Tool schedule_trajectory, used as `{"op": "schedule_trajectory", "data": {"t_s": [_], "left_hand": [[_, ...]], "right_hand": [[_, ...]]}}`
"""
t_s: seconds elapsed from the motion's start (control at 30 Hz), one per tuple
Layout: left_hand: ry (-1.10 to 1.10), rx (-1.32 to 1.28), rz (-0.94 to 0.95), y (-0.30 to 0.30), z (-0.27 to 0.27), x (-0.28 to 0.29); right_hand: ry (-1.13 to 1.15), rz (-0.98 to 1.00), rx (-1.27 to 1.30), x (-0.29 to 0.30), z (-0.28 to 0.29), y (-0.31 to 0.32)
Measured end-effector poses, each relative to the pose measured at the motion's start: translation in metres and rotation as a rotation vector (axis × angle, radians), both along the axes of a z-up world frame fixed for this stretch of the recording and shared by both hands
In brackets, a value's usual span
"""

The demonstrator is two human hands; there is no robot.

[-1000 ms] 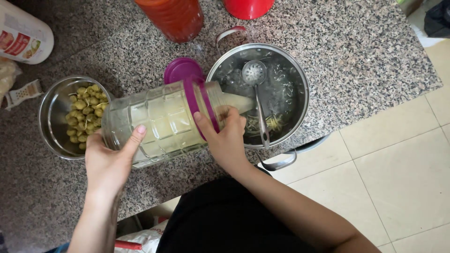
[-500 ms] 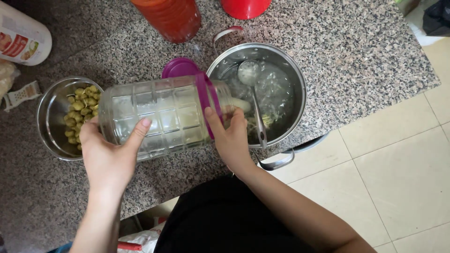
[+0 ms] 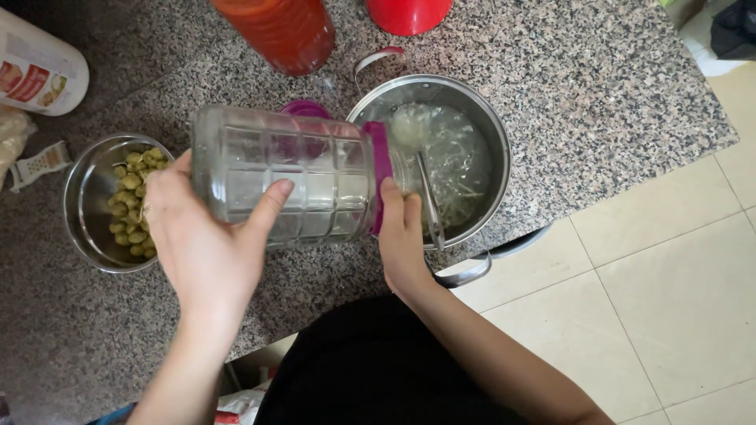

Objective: Transferring olives from a bowl into a jar and pouring pickling liquid from a pot into the jar.

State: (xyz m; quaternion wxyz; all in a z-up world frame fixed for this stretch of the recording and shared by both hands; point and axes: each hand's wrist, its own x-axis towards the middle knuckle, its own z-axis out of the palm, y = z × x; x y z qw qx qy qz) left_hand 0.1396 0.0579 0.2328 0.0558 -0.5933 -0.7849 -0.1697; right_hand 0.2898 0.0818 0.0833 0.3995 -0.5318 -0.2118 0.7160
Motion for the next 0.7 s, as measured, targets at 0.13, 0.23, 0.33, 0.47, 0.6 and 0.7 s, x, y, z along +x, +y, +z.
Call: {"op": "schedule_trajectory", "data": {"t_s": [0.13, 0.23, 0.33, 0.47, 0.6, 0.7], "left_hand": [[0.057, 0.014, -0.009, 0.009, 0.000, 0.013], [0.115, 0.025, -0.009, 0.015, -0.001, 0.022], [0.095, 0.051, -0.063, 0.018, 0.004, 0.032], [0.132, 0.062, -0.097, 0.021, 0.007, 0.043], [0.182, 0.093, -0.135, 0.024, 0.011, 0.053], [0.188, 0.103, -0.147, 0.026, 0.009, 0.056]], "right_hand": [[0.033, -0.086, -0.068, 0.001, -0.006, -0.001], [0.104, -0.099, -0.038, 0.004, -0.006, 0.000], [0.165, -0.150, -0.044, 0.005, -0.007, 0.002], [0.231, -0.184, -0.138, 0.007, 0.006, 0.006], [0.360, -0.244, -0.110, 0.004, -0.005, 0.004], [0.370, -0.277, -0.166, 0.006, -0.002, 0.004]]}}
